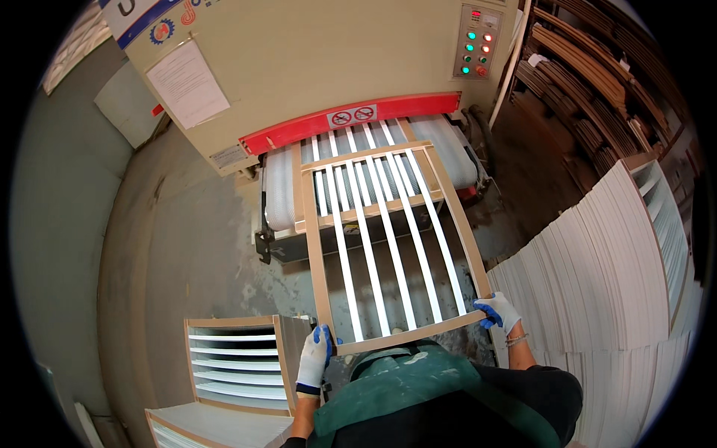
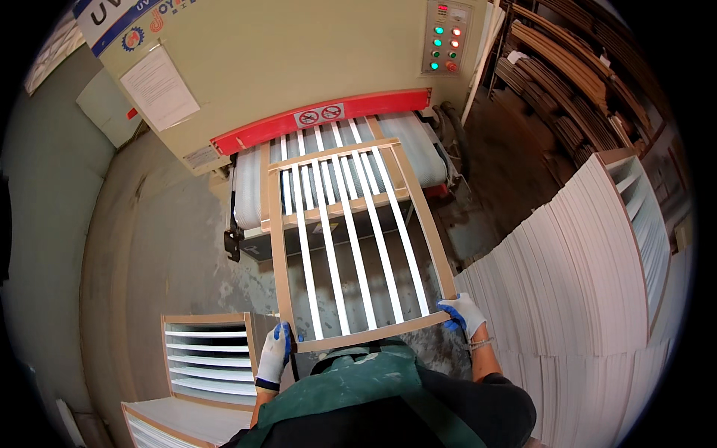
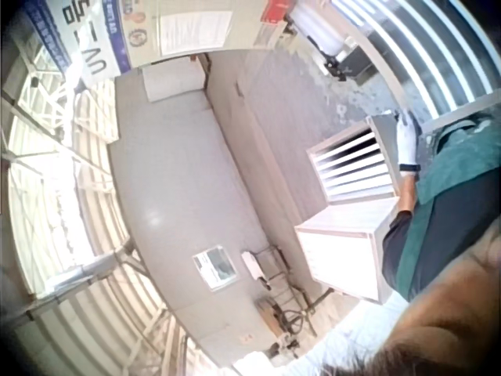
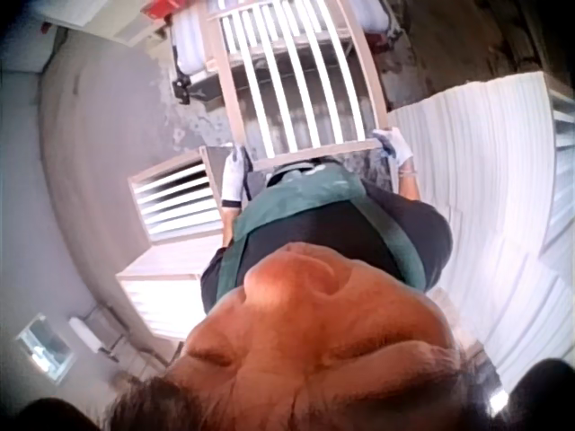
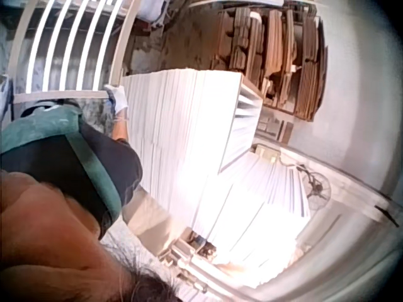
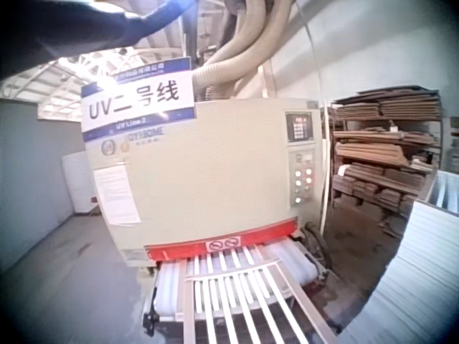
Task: The person repeatedly picks up rectangular wooden frames with white slats from a stack and feeds them into a UV coating machine. They handle each frame with both hands, guiding it onto the conveyor belt, then retrieve it and place it back onto the stack. This cycle repeats continuously throughout the clip.
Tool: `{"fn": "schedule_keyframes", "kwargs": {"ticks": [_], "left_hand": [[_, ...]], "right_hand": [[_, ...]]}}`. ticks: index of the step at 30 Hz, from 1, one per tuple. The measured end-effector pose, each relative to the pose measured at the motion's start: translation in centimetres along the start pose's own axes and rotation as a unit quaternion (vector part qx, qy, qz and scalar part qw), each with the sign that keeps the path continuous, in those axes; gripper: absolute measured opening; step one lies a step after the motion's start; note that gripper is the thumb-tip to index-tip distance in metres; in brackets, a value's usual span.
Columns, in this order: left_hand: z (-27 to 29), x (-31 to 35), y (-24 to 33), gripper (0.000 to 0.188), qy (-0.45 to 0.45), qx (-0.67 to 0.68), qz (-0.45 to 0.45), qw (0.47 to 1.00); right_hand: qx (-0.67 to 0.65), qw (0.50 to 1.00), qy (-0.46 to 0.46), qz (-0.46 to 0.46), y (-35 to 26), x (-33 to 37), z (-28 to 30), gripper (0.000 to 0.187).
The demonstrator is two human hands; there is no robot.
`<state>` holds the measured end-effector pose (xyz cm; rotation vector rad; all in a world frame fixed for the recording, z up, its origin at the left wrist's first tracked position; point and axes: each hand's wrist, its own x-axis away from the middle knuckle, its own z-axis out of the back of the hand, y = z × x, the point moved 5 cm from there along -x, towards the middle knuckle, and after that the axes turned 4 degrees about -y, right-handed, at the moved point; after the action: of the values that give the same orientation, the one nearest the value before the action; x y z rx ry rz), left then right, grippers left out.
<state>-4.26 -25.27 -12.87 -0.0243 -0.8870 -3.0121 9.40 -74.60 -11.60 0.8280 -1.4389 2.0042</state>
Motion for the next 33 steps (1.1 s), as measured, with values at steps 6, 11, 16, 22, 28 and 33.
{"fn": "schedule_keyframes", "kwargs": {"ticks": [6, 11, 16, 22, 28, 33], "left_hand": [[-0.9, 0.7, 0.2, 0.045, -0.017, -0.049, -0.026, 0.998], [-1.5, 0.5, -0.1, 0.031, -0.031, 0.059, 0.033, 0.997], [-1.8, -0.3, 0.0, 0.032, -0.029, 0.240, 0.237, 0.941], [-2.3, -0.4, 0.6, 0.042, -0.042, 0.392, 0.280, 0.875], [-3.4, -0.3, -0.6, 0.040, -0.052, 0.340, 0.282, 0.896], [-3.4, -0.3, -0.6, 0.039, -0.045, 0.363, 0.267, 0.891]], "right_hand": [[0.010, 1.000, 0.000, -0.008, 2.3, -0.6, 0.4, 0.054], [0.009, 1.000, -0.008, -0.015, 3.4, -1.1, 0.8, 0.057], [0.013, 1.000, 0.001, -0.024, 3.5, -0.9, 1.0, 0.061], [0.030, 0.999, 0.007, -0.037, 3.5, -0.9, 1.2, 0.064], [0.054, 0.998, 0.012, -0.034, 3.7, -1.2, 1.4, 0.063], [0.052, 0.997, 0.007, -0.052, 3.3, -1.1, 1.5, 0.064]]}}
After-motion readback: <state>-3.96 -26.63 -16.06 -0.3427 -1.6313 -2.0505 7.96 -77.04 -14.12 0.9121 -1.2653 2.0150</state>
